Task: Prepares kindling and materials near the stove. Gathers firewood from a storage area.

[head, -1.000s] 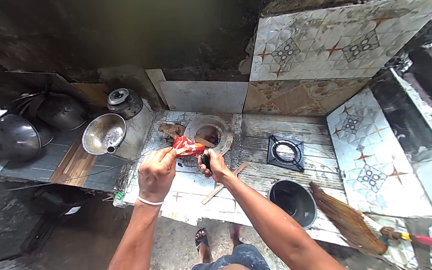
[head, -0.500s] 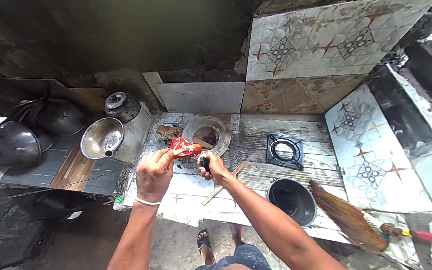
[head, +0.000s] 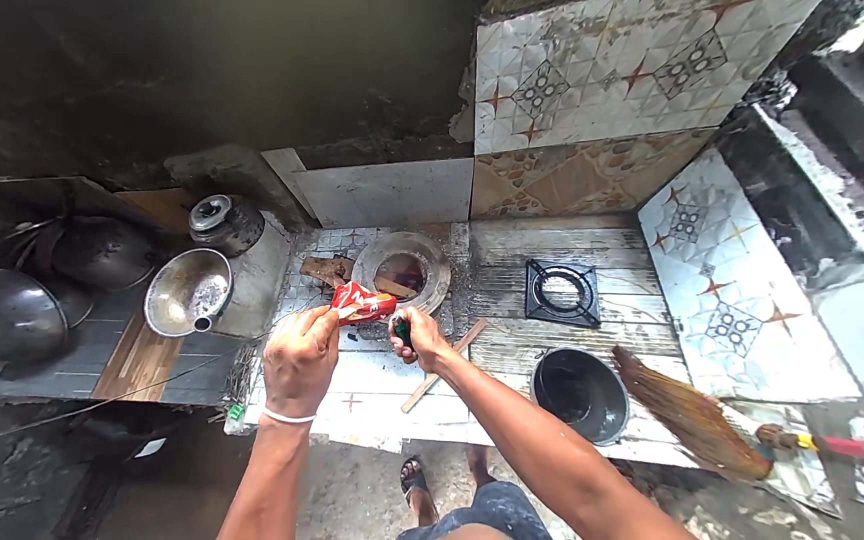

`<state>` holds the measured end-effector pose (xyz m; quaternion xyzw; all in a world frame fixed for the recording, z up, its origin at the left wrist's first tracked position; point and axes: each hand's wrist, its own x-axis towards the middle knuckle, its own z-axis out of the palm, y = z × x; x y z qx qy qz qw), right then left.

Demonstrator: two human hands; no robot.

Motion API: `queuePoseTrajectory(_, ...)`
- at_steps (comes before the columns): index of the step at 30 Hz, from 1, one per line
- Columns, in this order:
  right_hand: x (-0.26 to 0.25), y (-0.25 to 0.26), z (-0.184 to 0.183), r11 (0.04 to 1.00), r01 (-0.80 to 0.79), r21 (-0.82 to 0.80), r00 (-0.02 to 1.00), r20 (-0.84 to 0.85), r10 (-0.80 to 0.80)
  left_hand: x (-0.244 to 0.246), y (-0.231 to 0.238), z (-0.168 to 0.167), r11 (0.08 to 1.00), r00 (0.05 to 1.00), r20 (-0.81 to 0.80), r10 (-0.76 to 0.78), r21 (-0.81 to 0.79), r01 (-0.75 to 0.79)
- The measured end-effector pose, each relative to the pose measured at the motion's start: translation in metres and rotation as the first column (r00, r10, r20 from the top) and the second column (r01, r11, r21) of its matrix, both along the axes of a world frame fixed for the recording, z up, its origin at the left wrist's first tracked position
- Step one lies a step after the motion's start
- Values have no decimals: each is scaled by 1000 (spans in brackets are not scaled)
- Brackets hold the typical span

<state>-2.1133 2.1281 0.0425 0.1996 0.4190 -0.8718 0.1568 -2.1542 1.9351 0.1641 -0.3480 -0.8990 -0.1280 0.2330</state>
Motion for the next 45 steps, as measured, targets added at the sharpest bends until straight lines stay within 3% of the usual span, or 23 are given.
queuePoseTrajectory(17, -5, -31, 3, 999, -24, -40, 1000, 10, 24, 9, -29, -7, 997, 997, 20, 73, -31, -72)
queuePoseTrajectory(45, 3, -25, 4, 999, -10, -45, 1000, -17, 9, 17, -21, -1, 999, 999, 17, 43, -28, -43)
